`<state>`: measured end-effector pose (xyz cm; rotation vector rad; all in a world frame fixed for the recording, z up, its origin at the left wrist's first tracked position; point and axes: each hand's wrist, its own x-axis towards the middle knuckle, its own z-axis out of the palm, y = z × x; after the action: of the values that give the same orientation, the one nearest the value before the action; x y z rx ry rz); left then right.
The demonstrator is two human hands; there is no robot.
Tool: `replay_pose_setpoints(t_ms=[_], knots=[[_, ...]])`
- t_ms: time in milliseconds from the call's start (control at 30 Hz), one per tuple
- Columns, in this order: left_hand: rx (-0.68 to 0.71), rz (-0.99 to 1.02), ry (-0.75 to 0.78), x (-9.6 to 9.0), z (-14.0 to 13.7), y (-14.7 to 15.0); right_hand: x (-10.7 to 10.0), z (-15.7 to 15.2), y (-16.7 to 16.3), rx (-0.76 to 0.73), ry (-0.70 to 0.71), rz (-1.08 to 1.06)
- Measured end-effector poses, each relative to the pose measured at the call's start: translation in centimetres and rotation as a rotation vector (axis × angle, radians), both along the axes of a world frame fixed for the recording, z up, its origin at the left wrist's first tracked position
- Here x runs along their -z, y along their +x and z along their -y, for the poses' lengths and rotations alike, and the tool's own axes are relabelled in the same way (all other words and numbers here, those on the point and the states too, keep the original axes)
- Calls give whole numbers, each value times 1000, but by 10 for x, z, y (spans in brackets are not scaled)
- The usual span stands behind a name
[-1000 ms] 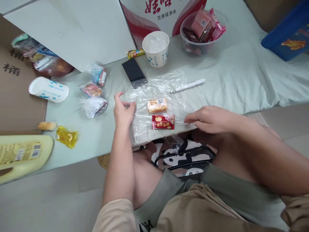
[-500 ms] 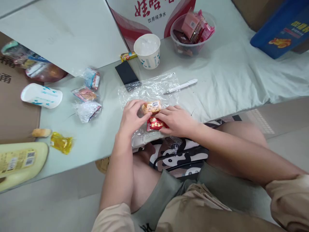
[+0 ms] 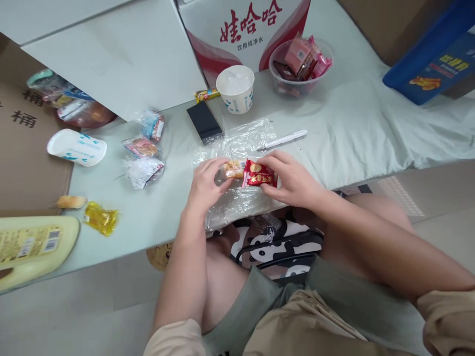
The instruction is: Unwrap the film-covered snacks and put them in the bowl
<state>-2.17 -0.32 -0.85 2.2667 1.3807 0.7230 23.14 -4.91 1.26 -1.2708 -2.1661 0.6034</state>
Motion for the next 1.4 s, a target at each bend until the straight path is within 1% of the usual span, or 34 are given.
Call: replay_pose_setpoints(t_ms=[67, 167, 267, 333, 400, 500, 567, 633, 733, 800, 867, 967, 1033, 1133, 1167, 1200, 1233, 1300, 1333, 1400], knots=[[4, 11, 47, -4, 3, 2, 3, -4, 1, 14, 21, -71], [18, 79, 94, -8, 10, 7, 9, -7, 0, -3, 35, -92], [107, 215, 60, -4, 16, 12, 13, -7, -1, -80, -2, -111], [175, 292, 13, 0, 18, 17, 13, -8, 0, -115, -42, -134], [219, 343, -23, 4, 19, 21, 11, -8, 1, -108, -107, -155], [244, 401, -69, 7, 21, 27, 7, -10, 5, -90, -246, -177], [255, 452, -111, 8, 22, 30, 6, -11, 8, -77, -287, -176], [253, 488, -147, 8, 23, 32, 5, -12, 11, -26, -270, -198], [180, 463, -145, 8, 22, 33, 6, -12, 16, 127, -269, -339], [105, 405, -113, 8, 20, 32, 5, -13, 20, 246, -327, -476], [60, 337, -77, 9, 17, 30, 1, -17, 23, 353, -392, -647], [60, 264, -41, 8, 14, 28, -8, -33, 29, 484, -416, -875], [68, 241, -35, 7, 14, 26, -18, -53, 35, 562, -382, -911], [54, 224, -52, 3, 16, 26, -40, -93, 44, 680, -339, -864], [48, 224, -60, 2, 16, 26, -48, -108, 48, 760, -320, -825], [45, 223, -66, 1, 16, 26, -56, -122, 51, 816, -260, -758], [45, 222, -70, -1, 16, 26, -64, -135, 54, 850, -200, -657], [51, 214, -71, -2, 15, 26, -75, -158, 61, 868, -88, -383], [54, 208, -71, -2, 15, 27, -79, -167, 64, 860, -65, -221], [60, 193, -67, -1, 13, 27, -82, -181, 70, 812, -81, 141]])
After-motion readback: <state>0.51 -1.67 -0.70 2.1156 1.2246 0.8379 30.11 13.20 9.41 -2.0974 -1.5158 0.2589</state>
